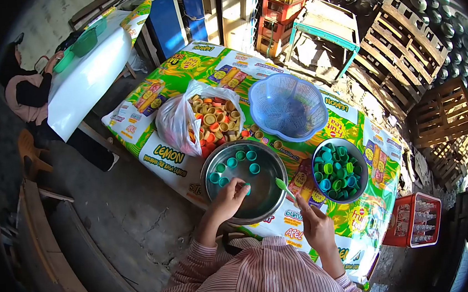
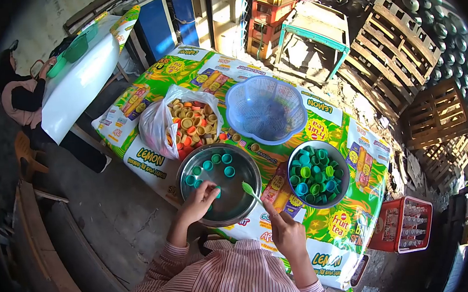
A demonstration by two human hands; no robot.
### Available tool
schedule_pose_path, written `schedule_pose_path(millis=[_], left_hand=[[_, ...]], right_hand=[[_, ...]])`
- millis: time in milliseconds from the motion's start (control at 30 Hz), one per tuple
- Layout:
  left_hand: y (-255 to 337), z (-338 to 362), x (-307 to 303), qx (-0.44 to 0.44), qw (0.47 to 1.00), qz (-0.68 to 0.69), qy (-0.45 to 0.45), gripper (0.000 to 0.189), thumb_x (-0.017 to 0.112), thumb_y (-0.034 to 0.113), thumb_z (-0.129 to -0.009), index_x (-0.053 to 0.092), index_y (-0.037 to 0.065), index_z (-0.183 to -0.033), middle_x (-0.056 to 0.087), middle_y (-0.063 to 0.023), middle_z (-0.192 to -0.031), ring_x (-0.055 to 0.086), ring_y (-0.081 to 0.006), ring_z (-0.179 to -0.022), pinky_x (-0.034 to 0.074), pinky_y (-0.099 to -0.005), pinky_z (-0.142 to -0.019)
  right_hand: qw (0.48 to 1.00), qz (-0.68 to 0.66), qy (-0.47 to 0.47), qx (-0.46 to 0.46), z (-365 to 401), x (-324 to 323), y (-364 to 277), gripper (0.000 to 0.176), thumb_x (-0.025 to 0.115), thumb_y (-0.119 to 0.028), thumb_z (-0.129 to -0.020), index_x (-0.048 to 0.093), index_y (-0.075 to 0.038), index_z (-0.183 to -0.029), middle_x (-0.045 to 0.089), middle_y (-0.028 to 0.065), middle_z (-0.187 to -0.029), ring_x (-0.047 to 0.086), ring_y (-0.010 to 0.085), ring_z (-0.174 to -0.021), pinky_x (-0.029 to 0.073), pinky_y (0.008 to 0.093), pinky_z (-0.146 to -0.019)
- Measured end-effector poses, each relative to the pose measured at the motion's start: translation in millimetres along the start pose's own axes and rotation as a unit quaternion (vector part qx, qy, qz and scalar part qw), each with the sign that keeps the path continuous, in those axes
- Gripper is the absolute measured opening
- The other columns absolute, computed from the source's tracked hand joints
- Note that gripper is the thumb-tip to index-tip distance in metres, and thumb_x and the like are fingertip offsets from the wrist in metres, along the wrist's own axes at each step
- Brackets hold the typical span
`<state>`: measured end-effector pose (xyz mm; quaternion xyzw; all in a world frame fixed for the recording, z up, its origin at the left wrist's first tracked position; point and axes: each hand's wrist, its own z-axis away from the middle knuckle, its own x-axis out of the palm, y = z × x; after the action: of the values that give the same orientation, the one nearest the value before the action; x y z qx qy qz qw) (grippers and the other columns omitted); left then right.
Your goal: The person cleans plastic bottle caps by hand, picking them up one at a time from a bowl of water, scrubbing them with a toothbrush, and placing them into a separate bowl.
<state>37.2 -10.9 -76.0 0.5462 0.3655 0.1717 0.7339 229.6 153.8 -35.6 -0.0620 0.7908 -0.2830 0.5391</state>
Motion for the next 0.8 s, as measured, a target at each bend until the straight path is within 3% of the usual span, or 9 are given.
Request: schedule_pose_path(millis=[67, 100, 167, 333, 400, 533, 600, 667, 800], left_hand=[[-8, -6, 11, 0.130, 0.966, -0.200, 0.098, 0.029, 0.065, 0.015, -0.077, 0.049, 0.006, -0.100, 0.050, -0.0137, -0.096, 0.054, -0.0297, -0.081, 0.045, -0.0372, -0.069], [-11, -11, 17, 0.140, 0.953, -0.255, 0.090, 0.029, 0.064, 0.014, -0.076, 0.050, 0.007, -0.100, 0.050, -0.0133, -0.095, 0.053, -0.0306, -0.085, 0.044, -0.0389, -0.071], [-18, -16, 28, 0.146, 0.925, -0.345, 0.062, 0.030, 0.064, 0.011, -0.073, 0.052, 0.010, -0.100, 0.051, -0.0117, -0.096, 0.053, -0.0306, -0.090, 0.043, -0.0413, -0.074], [-29, -18, 39, 0.150, 0.905, -0.396, 0.040, 0.033, 0.065, 0.012, -0.071, 0.052, 0.013, -0.101, 0.052, -0.0084, -0.097, 0.054, -0.0294, -0.089, 0.040, -0.0421, -0.077], [-30, -19, 38, 0.134, 0.915, -0.381, -0.002, 0.030, 0.063, 0.012, -0.073, 0.054, 0.010, -0.101, 0.055, -0.0130, -0.096, 0.055, -0.0311, -0.090, 0.042, -0.0422, -0.076], [-35, -22, 35, 0.120, 0.940, -0.319, -0.018, 0.029, 0.062, 0.015, -0.076, 0.050, 0.009, -0.102, 0.058, -0.0152, -0.091, 0.056, -0.0345, -0.087, 0.044, -0.0427, -0.073], [-29, -21, 32, 0.137, 0.947, -0.289, 0.036, 0.025, 0.059, 0.018, -0.080, 0.049, 0.006, -0.100, 0.059, -0.0177, -0.088, 0.056, -0.0375, -0.083, 0.046, -0.0429, -0.071], [-16, -18, 25, 0.111, 0.946, -0.302, 0.031, 0.025, 0.059, 0.021, -0.080, 0.049, 0.007, -0.098, 0.058, -0.0156, -0.089, 0.056, -0.0355, -0.085, 0.045, -0.0428, -0.072], [8, -11, 12, 0.142, 0.916, -0.369, 0.071, 0.026, 0.062, 0.025, -0.074, 0.052, 0.008, -0.092, 0.054, -0.0118, -0.089, 0.053, -0.0300, -0.084, 0.042, -0.0444, -0.072]], right_hand=[[0.999, -0.034, 0.026, 0.019, 4, 0, 4, 0.050, 0.056, -0.007, -0.081, 0.047, -0.022, -0.128, 0.054, 0.0078, -0.063, 0.055, 0.0264, -0.050, 0.043, 0.0391, -0.045], [0.999, -0.035, 0.025, 0.018, 7, -1, 2, 0.050, 0.056, -0.007, -0.081, 0.047, -0.022, -0.128, 0.054, 0.0078, -0.063, 0.055, 0.0264, -0.050, 0.043, 0.0391, -0.045], [0.996, -0.039, -0.057, 0.053, 12, -6, -2, 0.052, 0.054, 0.002, -0.079, 0.049, -0.016, -0.127, 0.063, 0.0185, -0.084, 0.062, 0.0326, -0.066, 0.049, 0.0379, -0.057], [0.995, -0.076, -0.043, 0.057, 19, 3, -4, 0.052, 0.055, 0.002, -0.079, 0.048, -0.016, -0.127, 0.063, 0.0185, -0.082, 0.062, 0.0329, -0.067, 0.049, 0.0376, -0.059], [0.997, -0.077, 0.003, 0.022, 19, 9, -2, 0.048, 0.058, -0.005, -0.080, 0.050, -0.020, -0.125, 0.059, 0.0106, -0.068, 0.058, 0.0293, -0.055, 0.045, 0.0394, -0.049], [0.998, -0.060, -0.026, 0.024, 16, 9, -6, 0.048, 0.058, -0.006, -0.080, 0.050, -0.020, -0.125, 0.058, 0.0102, -0.067, 0.058, 0.0282, -0.054, 0.046, 0.0393, -0.049], [0.997, -0.076, -0.022, 0.014, 13, 10, -8, 0.048, 0.058, -0.006, -0.080, 0.050, -0.020, -0.125, 0.058, 0.0097, -0.065, 0.058, 0.0273, -0.053, 0.046, 0.0393, -0.048], [0.996, -0.083, -0.021, 0.012, 10, 10, -10, 0.048, 0.058, -0.006, -0.080, 0.051, -0.020, -0.125, 0.058, 0.0095, -0.065, 0.058, 0.0270, -0.053, 0.046, 0.0392, -0.048], [0.997, -0.078, -0.026, 0.003, 7, 9, -14, 0.049, 0.058, -0.006, -0.080, 0.050, -0.019, -0.126, 0.058, 0.0098, -0.066, 0.058, 0.0269, -0.053, 0.047, 0.0388, -0.049]])
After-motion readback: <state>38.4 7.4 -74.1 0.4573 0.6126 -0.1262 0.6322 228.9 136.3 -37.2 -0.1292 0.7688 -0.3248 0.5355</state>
